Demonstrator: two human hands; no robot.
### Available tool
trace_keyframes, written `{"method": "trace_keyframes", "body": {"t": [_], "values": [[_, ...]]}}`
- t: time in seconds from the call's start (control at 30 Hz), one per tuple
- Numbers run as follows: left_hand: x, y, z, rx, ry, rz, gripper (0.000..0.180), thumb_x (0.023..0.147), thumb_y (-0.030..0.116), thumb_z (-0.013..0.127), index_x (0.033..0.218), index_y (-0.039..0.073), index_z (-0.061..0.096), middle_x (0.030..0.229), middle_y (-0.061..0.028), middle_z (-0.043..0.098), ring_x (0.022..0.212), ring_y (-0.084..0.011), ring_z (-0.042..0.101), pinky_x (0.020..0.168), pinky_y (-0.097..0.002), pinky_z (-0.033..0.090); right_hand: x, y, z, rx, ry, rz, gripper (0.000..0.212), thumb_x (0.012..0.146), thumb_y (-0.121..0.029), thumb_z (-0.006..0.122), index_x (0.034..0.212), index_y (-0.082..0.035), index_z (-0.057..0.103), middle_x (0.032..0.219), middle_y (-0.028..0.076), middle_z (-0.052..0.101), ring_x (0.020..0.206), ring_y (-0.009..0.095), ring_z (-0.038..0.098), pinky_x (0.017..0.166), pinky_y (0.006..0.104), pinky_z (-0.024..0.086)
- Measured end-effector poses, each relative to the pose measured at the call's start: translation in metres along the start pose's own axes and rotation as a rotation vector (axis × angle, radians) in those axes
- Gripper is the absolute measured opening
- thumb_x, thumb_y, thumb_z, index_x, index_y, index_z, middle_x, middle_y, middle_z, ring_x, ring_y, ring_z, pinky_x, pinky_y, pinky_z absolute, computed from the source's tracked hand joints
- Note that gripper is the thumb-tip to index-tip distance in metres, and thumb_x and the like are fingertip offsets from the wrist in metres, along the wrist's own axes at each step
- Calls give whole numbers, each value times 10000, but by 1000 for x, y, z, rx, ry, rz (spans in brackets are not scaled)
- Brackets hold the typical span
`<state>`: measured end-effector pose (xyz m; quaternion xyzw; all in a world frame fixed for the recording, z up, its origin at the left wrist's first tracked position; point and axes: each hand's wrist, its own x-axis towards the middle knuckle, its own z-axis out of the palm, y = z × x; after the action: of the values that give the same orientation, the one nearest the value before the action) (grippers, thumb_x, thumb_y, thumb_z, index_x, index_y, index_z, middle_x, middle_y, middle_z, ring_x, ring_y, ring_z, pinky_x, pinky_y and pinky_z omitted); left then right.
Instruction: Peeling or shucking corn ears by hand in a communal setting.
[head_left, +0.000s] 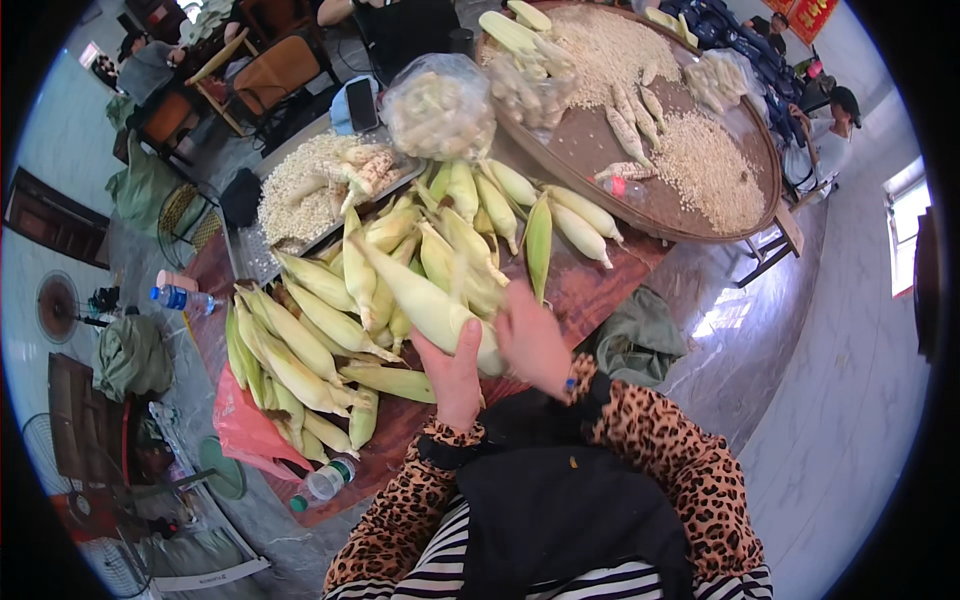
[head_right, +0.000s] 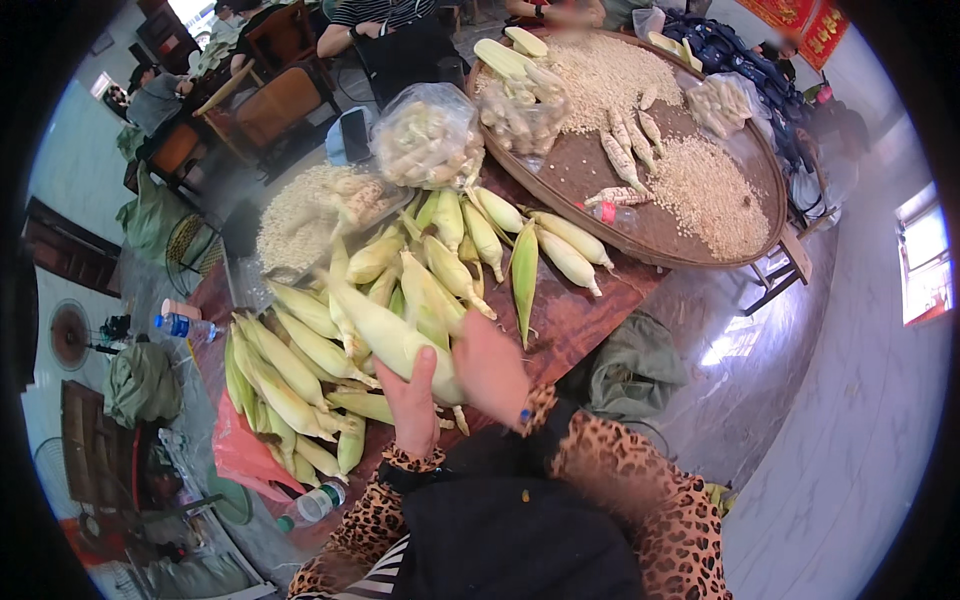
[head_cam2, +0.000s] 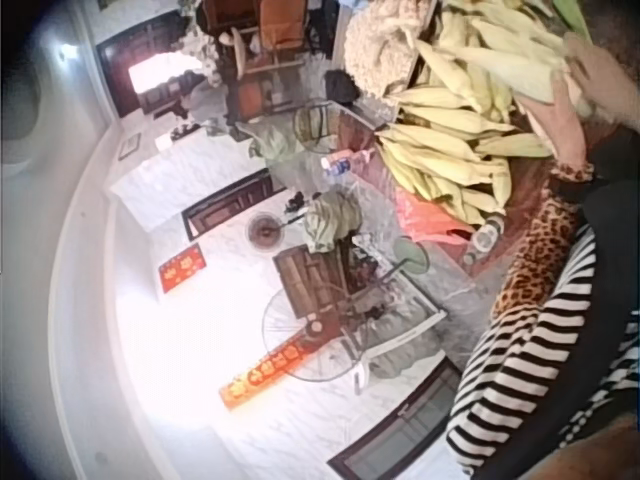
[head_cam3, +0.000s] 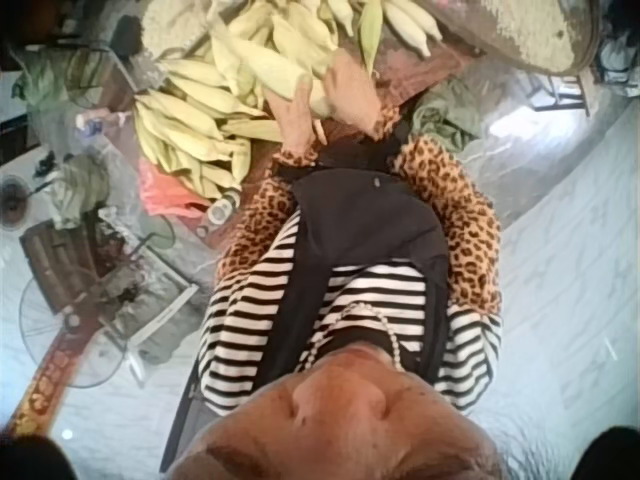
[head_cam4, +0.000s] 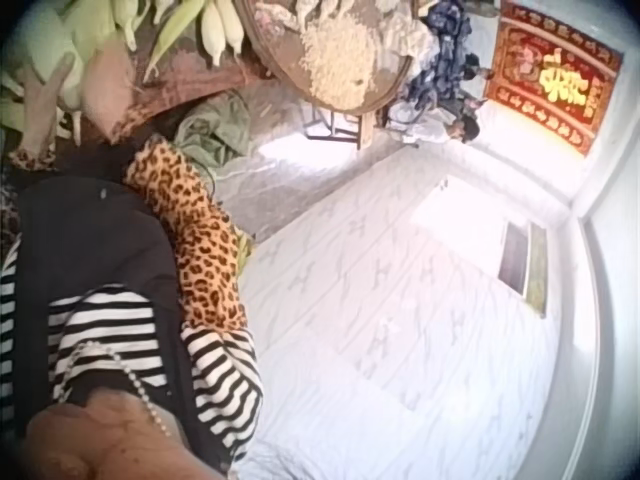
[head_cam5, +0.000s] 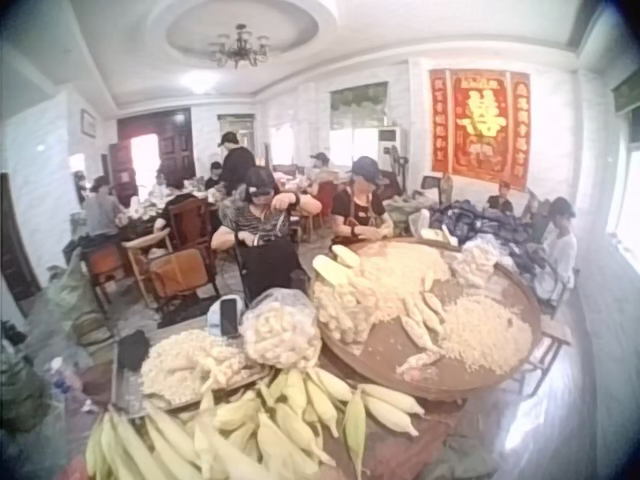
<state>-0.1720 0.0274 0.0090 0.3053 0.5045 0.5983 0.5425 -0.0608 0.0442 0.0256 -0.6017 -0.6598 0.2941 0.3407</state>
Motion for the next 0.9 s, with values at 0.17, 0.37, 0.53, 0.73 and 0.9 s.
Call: {"method": "trace_keyframes", "body": {"t": [0.17, 0.37, 0.53, 0.73, 0.9], "values": [[6, 18, -4, -63, 92, 68, 642, 833, 115, 607, 1343, 49, 222, 1242, -88, 387, 1103, -180, 417, 958, -332, 348, 18, 133, 10, -81, 325, 153, 120, 849, -113, 481, 902, -6, 465, 720, 167, 539, 620, 301, 562, 543, 386, 439], [13, 21, -25, -368, 25, -158, 551, 870, 157, 566, 1320, 77, 258, 1203, -60, 417, 1081, -180, 440, 929, -344, 382, 20, 104, -21, 859, 26, 592, 160, 892, -181, 475, 886, -23, 496, 742, 60, 573, 647, 116, 564, 536, 269, 456], [18, 3, -19, -252, 47, -160, 546, 872, 180, 579, 1298, 58, 259, 1199, -76, 425, 1081, -176, 441, 930, -341, 378, 22, 32, 2, 701, -317, 361, 163, 881, -175, 506, 857, -17, 538, 756, 66, 585, 651, 139, 564, 586, 274, 460], [21, -10, -15, -152, 90, -107, 550, 858, 116, 585, 1292, 42, 256, 1203, -99, 435, 1085, -185, 448, 931, -332, 372, 15, -10, -2, 189, -359, 252, 307, 788, -247, 567, 943, 17, 541, 828, 223, 584, 780, 356, 589, 683, 384, 464], [16, -10, -3, -135, 3, -132, 714, 789, 33, 616, 1339, -6, 161, 1254, -156, 384, 1135, -224, 422, 945, -323, 373, 8, 19, 7, 52, -248, 54, 278, 794, -127, 521, 1026, 25, 503, 893, 242, 559, 848, 394, 551, 744, 399, 453]]}}
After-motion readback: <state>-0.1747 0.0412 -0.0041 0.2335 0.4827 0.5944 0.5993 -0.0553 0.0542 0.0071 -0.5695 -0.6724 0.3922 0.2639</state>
